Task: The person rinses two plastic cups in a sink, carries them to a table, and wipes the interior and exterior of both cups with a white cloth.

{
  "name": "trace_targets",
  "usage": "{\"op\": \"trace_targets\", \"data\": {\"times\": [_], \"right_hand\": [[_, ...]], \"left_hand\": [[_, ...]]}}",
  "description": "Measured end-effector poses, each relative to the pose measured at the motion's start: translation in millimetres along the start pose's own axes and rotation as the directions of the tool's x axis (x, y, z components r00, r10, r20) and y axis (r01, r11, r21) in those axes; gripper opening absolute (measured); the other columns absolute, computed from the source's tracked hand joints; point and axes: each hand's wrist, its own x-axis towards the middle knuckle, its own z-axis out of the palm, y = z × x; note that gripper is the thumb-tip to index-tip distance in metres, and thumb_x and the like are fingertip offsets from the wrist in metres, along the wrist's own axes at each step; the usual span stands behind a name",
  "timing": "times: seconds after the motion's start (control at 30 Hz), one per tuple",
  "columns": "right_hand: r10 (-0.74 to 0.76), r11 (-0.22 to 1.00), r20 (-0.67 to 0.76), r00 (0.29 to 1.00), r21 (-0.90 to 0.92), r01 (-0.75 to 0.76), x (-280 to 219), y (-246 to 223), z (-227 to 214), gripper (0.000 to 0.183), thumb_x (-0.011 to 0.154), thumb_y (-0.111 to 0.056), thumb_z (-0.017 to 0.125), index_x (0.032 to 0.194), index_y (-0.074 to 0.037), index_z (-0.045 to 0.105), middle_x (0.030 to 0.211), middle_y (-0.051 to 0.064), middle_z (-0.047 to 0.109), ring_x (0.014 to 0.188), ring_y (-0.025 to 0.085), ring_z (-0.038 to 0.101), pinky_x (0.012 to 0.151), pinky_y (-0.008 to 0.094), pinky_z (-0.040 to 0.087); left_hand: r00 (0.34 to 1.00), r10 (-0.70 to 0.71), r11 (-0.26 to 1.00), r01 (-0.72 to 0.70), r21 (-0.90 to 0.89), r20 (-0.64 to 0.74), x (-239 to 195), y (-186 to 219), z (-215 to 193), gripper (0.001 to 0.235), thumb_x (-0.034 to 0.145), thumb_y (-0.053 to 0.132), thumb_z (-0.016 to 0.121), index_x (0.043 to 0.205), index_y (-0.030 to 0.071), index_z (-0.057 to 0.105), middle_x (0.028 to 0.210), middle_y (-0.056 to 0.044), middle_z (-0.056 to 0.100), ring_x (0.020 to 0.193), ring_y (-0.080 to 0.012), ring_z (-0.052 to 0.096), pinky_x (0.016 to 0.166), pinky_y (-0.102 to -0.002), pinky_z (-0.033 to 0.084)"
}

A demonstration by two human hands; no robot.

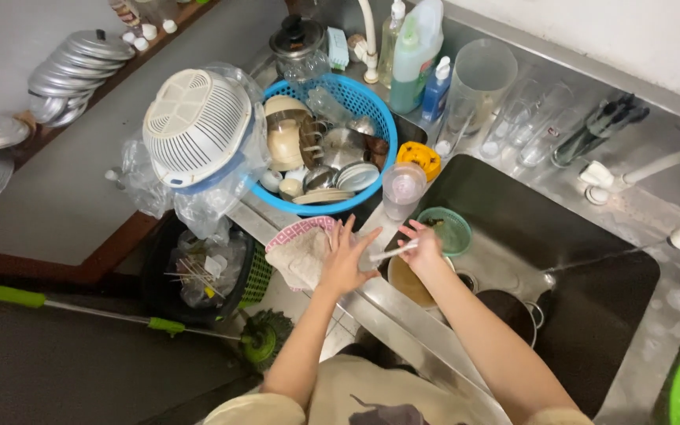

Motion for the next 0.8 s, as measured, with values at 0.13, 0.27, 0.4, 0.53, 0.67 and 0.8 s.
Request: {"op": "trace_targets", "data": {"times": [0.13, 0.27, 0.4, 0.53, 0.67, 0.8], "right_hand": [[0.058, 0.998, -0.048, 0.997, 0.034, -0.056, -3, 7, 7, 0.039, 0.102, -0.024, 0.026, 0.131, -0.025, 0.052, 0.127, 0.004, 0.071, 0.078, 0.027, 0.054, 0.063, 0.039, 0.045], [0.003, 0.998, -0.13, 0.991, -0.066, -0.012, -17, 16, 19, 0.04, 0.102, -0.021, 0.033, 0.136, -0.024, 0.054, 0.131, -0.003, 0.071, 0.075, 0.023, 0.046, 0.068, 0.041, 0.044], [-0.127, 0.978, -0.126, 0.984, -0.183, 0.103, -53, 15, 60, 0.03, 0.097, -0.026, 0.058, 0.127, -0.024, 0.062, 0.129, -0.011, 0.07, 0.081, 0.022, 0.048, 0.066, 0.034, 0.036], [-0.313, 0.931, -0.123, 0.942, -0.236, 0.279, -96, 8, 82, 0.029, 0.093, -0.031, 0.066, 0.119, -0.018, 0.068, 0.12, 0.002, 0.068, 0.084, 0.023, 0.051, 0.062, 0.037, 0.039], [-0.742, 0.62, -0.16, 0.651, -0.531, 0.578, -97, -3, 68, 0.045, 0.097, -0.031, 0.07, 0.136, -0.016, 0.052, 0.132, 0.016, 0.052, 0.126, 0.038, 0.045, 0.111, 0.051, 0.032], [-0.841, 0.249, 0.157, 0.518, -0.737, 0.628, -122, -43, 64, 0.099, 0.078, -0.033, 0.09, 0.156, -0.018, 0.031, 0.153, 0.024, 0.028, 0.14, 0.051, 0.031, 0.116, 0.063, 0.022]], "left_hand": [[1.0, -0.005, 0.993, 0.006, -0.117, 0.014, 1, 11, -20, 0.115, 0.062, 0.04, 0.094, 0.158, 0.043, 0.032, 0.171, -0.016, 0.006, 0.157, -0.0456, 0.002, 0.117, -0.077, 0.012], [0.969, 0.072, 0.953, -0.137, -0.271, -0.236, 3, -8, 20, 0.059, 0.075, 0.057, 0.079, 0.126, 0.036, 0.059, 0.139, -0.002, 0.043, 0.134, -0.0302, 0.034, 0.115, -0.059, 0.02], [0.93, -0.008, 0.886, -0.164, -0.435, -0.367, -1, 14, -12, 0.02, 0.105, 0.031, 0.057, 0.105, 0.032, 0.077, 0.106, 0.014, 0.075, 0.101, -0.0119, 0.062, 0.096, -0.039, 0.031], [0.885, -0.053, 0.834, -0.215, -0.507, -0.462, 10, -4, -8, 0.02, 0.105, 0.026, 0.059, 0.102, 0.021, 0.078, 0.091, 0.0, 0.077, 0.09, -0.0208, 0.069, 0.089, -0.035, 0.048], [0.848, -0.093, 0.942, -0.095, -0.322, -0.522, 9, -23, -11, 0.021, 0.104, 0.032, 0.058, 0.091, 0.026, 0.073, 0.083, 0.006, 0.073, 0.088, -0.0172, 0.067, 0.086, -0.035, 0.041], [0.905, -0.232, 0.938, 0.111, -0.329, -0.357, 10, -41, 24, 0.031, 0.106, 0.043, 0.053, 0.107, 0.022, 0.075, 0.108, 0.0, 0.071, 0.109, -0.0235, 0.061, 0.098, -0.053, 0.035]]}}
